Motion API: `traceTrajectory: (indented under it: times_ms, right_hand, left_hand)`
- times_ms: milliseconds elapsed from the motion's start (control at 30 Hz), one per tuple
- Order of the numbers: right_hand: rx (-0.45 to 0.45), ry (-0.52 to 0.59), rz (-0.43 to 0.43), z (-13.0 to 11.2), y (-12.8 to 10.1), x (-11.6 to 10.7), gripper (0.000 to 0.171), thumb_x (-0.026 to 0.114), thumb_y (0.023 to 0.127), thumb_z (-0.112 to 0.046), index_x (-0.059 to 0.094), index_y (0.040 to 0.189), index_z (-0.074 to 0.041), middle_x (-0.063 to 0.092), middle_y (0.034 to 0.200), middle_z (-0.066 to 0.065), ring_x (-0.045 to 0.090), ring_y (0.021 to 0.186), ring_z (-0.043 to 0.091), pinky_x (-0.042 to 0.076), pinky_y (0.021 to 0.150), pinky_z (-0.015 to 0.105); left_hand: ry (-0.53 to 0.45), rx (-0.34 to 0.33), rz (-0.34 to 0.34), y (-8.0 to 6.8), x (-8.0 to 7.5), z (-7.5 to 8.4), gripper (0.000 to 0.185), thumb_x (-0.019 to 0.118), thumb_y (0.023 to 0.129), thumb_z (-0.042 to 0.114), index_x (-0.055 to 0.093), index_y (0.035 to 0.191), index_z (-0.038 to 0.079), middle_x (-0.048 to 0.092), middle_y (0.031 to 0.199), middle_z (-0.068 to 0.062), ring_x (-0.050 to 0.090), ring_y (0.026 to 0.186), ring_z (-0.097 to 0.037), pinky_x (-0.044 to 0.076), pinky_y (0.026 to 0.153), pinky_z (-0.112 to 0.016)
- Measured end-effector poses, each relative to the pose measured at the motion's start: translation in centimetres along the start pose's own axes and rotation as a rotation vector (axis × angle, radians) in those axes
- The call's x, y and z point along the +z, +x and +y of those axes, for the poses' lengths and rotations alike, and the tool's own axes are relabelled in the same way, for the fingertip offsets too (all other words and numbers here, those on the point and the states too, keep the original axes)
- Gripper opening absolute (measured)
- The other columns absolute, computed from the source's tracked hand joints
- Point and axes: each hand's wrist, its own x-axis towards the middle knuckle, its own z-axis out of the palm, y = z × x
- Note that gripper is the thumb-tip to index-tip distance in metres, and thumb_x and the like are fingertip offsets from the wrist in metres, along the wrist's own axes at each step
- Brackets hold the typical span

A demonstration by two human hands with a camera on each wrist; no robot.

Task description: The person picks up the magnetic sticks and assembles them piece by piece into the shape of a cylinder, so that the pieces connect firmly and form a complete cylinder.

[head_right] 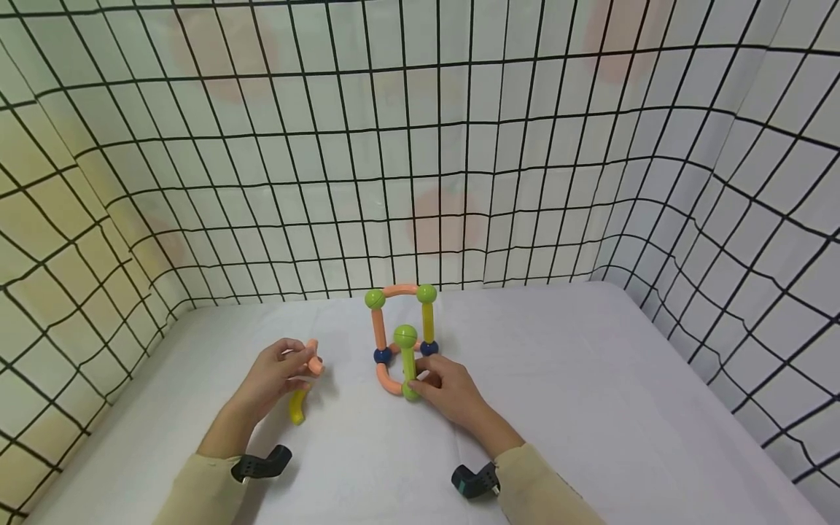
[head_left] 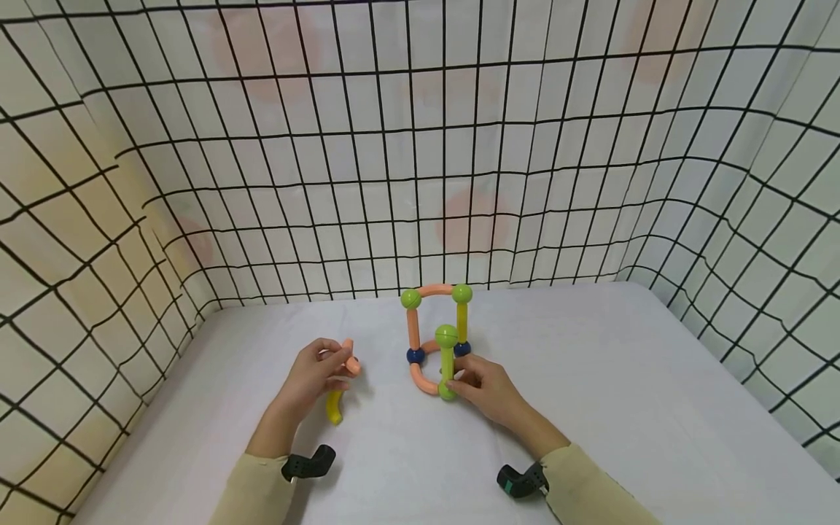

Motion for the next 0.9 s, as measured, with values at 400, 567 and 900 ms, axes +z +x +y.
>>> traceTrajectory:
  times_ms: [400, 567, 900]
  right_hand:
    - [0.010, -0.008, -0.009, -0.1, 0.0, 0.0, 0.020, 0.073, 0.091, -0.022, 0.069, 0.110, -0.018, 0.063, 0.087, -0.002, 0.054, 0.071, 0.008, 0.044, 0.062, 0.021]
    - [0.008, -0.010, -0.001, 0.0, 0.0, 0.0, 0.020, 0.074, 0.091, -0.021, 0.069, 0.110, -0.018, 0.062, 0.087, -0.003, 0.053, 0.070, 0.008, 0.044, 0.061, 0.021]
    - [0.008, -0.020, 0.002, -0.1, 0.0, 0.0, 0.020, 0.074, 0.090, -0.021, 0.069, 0.109, -0.018, 0.062, 0.087, -0.004, 0.053, 0.071, 0.008, 0.044, 0.062, 0.021]
  left_hand:
    - [-0.064, 0.033, -0.022, 0.2, 2.5, 1.3, 0.029, 0.060, 0.101, 0.024, 0.047, 0.119, 0.005, 0.070, 0.103, -0.008, 0.070, 0.090, -0.017, 0.061, 0.074, -0.030]
    - [-0.084, 0.067, -0.053, 0.3, 3.9, 2.3, 0.027, 0.059, 0.101, 0.022, 0.047, 0.118, 0.005, 0.070, 0.099, -0.008, 0.072, 0.089, -0.019, 0.061, 0.074, -0.034]
    - [-0.103, 0.129, -0.091, 0.8, 6.0, 2.9, 0.026, 0.060, 0.101, 0.023, 0.048, 0.115, 0.004, 0.069, 0.095, -0.006, 0.071, 0.087, -0.018, 0.061, 0.072, -0.034]
